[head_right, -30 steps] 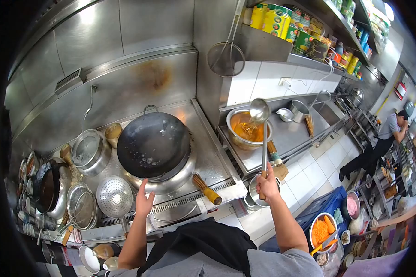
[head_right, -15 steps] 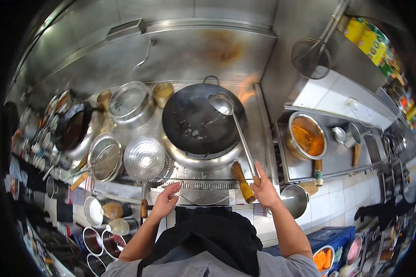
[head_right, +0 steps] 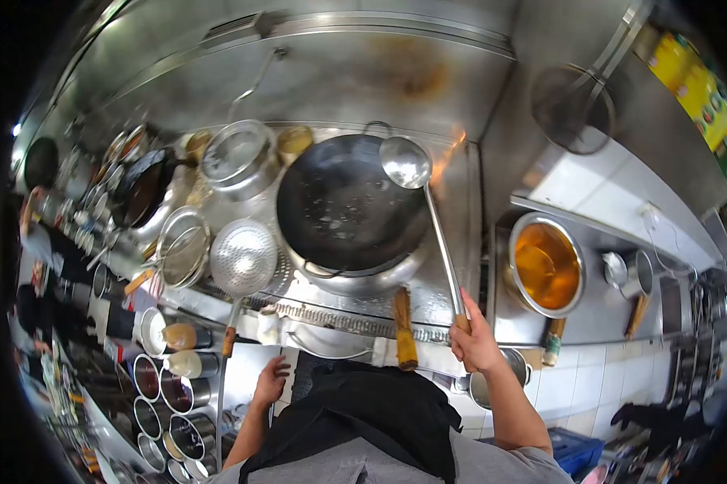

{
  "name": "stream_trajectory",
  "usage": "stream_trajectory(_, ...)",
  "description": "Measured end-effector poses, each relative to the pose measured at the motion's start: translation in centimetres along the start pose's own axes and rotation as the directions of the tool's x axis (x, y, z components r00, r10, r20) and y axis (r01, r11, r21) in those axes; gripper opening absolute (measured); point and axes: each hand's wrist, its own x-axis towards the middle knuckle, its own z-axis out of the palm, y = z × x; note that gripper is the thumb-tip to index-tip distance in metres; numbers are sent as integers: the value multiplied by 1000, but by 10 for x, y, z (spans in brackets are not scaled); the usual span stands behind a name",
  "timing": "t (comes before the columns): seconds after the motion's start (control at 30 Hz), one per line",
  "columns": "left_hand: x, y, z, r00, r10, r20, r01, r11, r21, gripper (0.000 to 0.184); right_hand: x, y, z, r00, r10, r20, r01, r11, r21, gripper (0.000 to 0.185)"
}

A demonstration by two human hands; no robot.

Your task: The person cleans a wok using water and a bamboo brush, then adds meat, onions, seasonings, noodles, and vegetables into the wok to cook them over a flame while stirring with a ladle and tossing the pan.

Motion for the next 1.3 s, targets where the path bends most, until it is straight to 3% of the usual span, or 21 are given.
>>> stream_trajectory(0.07, 13, -20, 25, 996, -67, 61, 63, 996, 68, 60, -29, 8, -29, 1000, -10, -5, 11, 990, 141, 82)
stream_trajectory(0.13, 23, -25, 41, 959, -1, 283, -77, 962, 263, 53, -53, 14, -46, 1000, 2, -22, 3, 974, 226, 82)
stream_trajectory(0.17, 28, -22, 46, 959, -4, 284, -76, 960, 270, 53, -63, 20, -47, 1000, 21, -14, -16, 952, 305, 82)
stream_trajectory(0.23, 51, 7, 57, 889, 177, 422, -291, 931, 222, 49, -75, 35, -43, 999, 39, -7, -34, 931, 364, 82)
stream_trajectory(0.3, 76, 61, 52, 862, 3, 506, -253, 869, 425, 46, -83, 49, -34, 995, 96, 30, -98, 864, 493, 83)
stream_trajectory(0.4, 79, 123, 38, 902, 150, 405, -255, 942, 219, 45, -81, 56, -20, 992, 64, 107, -109, 861, 498, 83)
stream_trajectory(0.47, 81, 135, 33, 880, 134, 455, -237, 955, 178, 45, -67, 51, -9, 989, 69, 134, -126, 865, 486, 82)
stream_trajectory(0.57, 71, 145, 37, 839, 84, 537, -227, 952, 206, 49, 3, 37, 3, 987, 90, 131, -112, 980, 166, 83)
stream_trajectory(0.63, 66, 130, 43, 782, 218, 584, -434, 863, 260, 50, 45, 21, 27, 984, 84, 157, -105, 986, 132, 83)
stream_trajectory(0.7, 55, 117, 44, 787, 213, 579, -428, 864, 264, 52, 76, 12, 53, 994, 99, 39, -93, 987, -131, 83)
stream_trajectory(0.73, 46, 116, 41, 807, 156, 570, -351, 903, 249, 51, 86, 22, 59, 995, 90, 48, -83, 987, -139, 83)
stream_trajectory(0.8, 35, 89, 33, 821, 105, 561, -266, 940, 214, 51, 99, 42, 72, 993, -117, 23, 105, 767, -633, 83)
stream_trajectory(0.83, 25, 79, 23, 825, 106, 555, -263, 942, 210, 51, 89, 30, 82, 993, -117, 31, 110, 763, -637, 83)
stream_trajectory(0.9, 3, 57, 6, 868, 113, 484, -192, 975, 115, 54, 60, 11, 99, 983, 151, 100, -107, 930, -351, 82)
stream_trajectory(0.93, -4, 37, -2, 869, 113, 481, -189, 976, 112, 54, 54, 22, 101, 973, 164, 164, -134, 975, -178, 78)
stream_trajectory(0.97, -7, 15, -9, 883, 93, 461, -165, 979, 118, 54, 49, 27, 100, 973, 164, 165, -133, 974, -182, 78)
stream_trajectory(1.0, -9, 0, -17, 894, 74, 442, -143, 982, 123, 54, 43, 30, 98, 935, 188, 302, -263, 937, 231, 75)
stream_trajectory(1.03, -14, -4, -26, 892, 80, 444, -147, 982, 118, 54, 36, 34, 97, 891, 146, 430, -396, 714, 577, 72)
stream_trajectory(1.07, -20, -8, -34, 906, 14, 423, -91, 982, 163, 54, 32, 43, 96, 884, 104, 455, -425, 583, 692, 68)
stream_trajectory(1.17, -20, -19, -48, 912, -61, 405, -31, 976, 216, 53, -1, 56, 109, 923, -15, 385, -321, 527, 787, 66)
stream_trajectory(1.3, 10, -55, -54, 888, -53, 458, -83, 959, 272, 52, -74, 27, 83, 991, -100, 86, 21, 765, 643, 83)
